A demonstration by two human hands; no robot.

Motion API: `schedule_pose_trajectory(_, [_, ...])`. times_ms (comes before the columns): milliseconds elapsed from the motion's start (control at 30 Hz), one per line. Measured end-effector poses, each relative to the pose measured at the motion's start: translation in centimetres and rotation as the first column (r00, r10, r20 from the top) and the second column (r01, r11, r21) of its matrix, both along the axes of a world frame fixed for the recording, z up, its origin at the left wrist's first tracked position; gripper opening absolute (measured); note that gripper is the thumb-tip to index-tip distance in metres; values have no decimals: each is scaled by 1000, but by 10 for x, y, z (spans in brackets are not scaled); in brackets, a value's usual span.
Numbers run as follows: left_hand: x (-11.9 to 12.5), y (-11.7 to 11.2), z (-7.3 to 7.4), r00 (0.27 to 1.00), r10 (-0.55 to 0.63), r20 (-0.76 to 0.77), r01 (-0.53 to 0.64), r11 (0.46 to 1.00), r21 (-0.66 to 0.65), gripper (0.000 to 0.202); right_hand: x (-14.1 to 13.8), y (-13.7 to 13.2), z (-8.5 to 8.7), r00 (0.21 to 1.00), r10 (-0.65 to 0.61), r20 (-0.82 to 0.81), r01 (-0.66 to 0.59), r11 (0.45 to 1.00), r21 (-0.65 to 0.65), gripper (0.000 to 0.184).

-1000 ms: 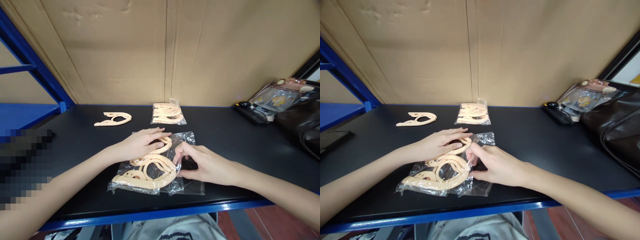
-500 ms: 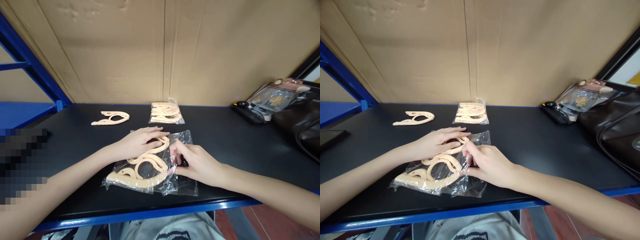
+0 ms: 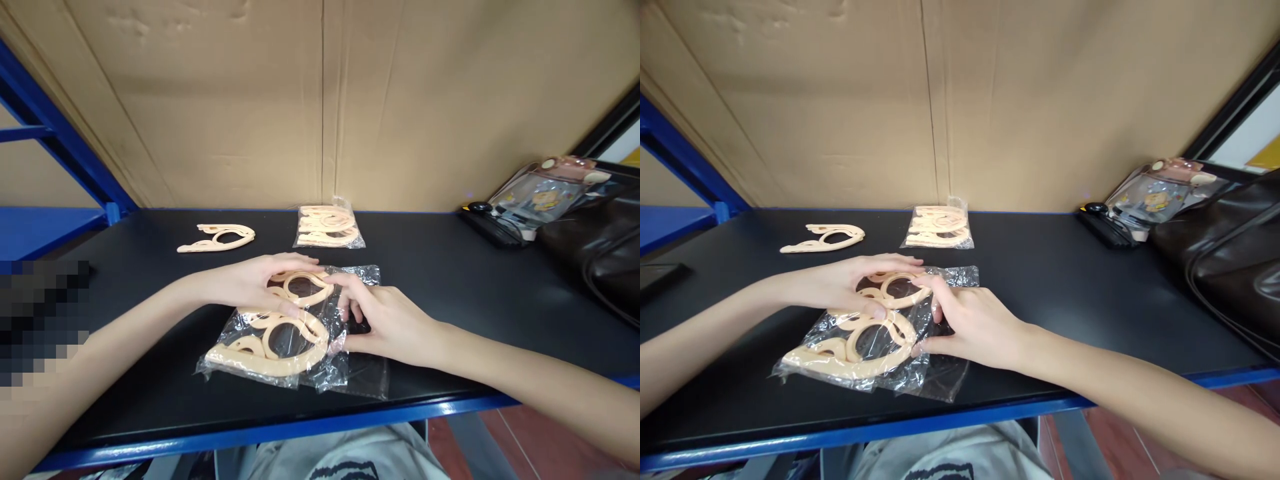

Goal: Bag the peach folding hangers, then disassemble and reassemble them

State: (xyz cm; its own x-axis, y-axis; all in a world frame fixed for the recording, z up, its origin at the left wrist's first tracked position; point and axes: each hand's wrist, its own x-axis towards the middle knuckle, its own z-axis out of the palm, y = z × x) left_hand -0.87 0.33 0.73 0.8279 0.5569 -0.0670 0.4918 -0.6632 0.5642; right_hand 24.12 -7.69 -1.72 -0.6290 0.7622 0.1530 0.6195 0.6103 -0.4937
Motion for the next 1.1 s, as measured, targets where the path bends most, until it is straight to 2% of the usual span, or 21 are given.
schedule_pose_trajectory(67, [-2,1,0,998,-34,-53,37,997,62,75,-3,0,-1,999,-24,25,24,1000,3,75])
schedule_pose_trajectory(200, [-1,1,-3,997,-48,-54,54,991,123,74,-5,0,2,997,-57,50,57,998,-2,76])
schedule_pose_trajectory(333, [3,-2,-8,997,17,-73,-2,979,203,76,4,5,9,995,-79,64,77,996,33,76])
schedule_pose_trajectory(433, [9,-7,-12,992,72,-100,-36,947,320,67,14,12,13,985,-100,140,74,980,183,66])
schedule_pose_trajectory(567, [15,-12,-15,992,0,-124,47,922,384,53,20,19,13,941,-104,322,-37,915,402,32])
schedule_pose_trajectory(767, [18,-11,-14,987,-28,-157,86,924,373,54,21,22,10,912,-93,400,-145,838,526,31])
schedule_pose_trajectory(833, [18,-10,-14,985,-20,-171,82,928,363,58,21,21,13,901,-90,424,-157,843,514,31])
schedule_pose_trajectory(967, [19,-11,-16,984,11,-180,50,941,335,62,24,20,19,889,-16,458,-194,892,408,32])
schedule_pose_trajectory(1100, [17,-11,-12,997,12,-82,11,960,281,56,26,19,22,901,17,433,-167,935,311,32])
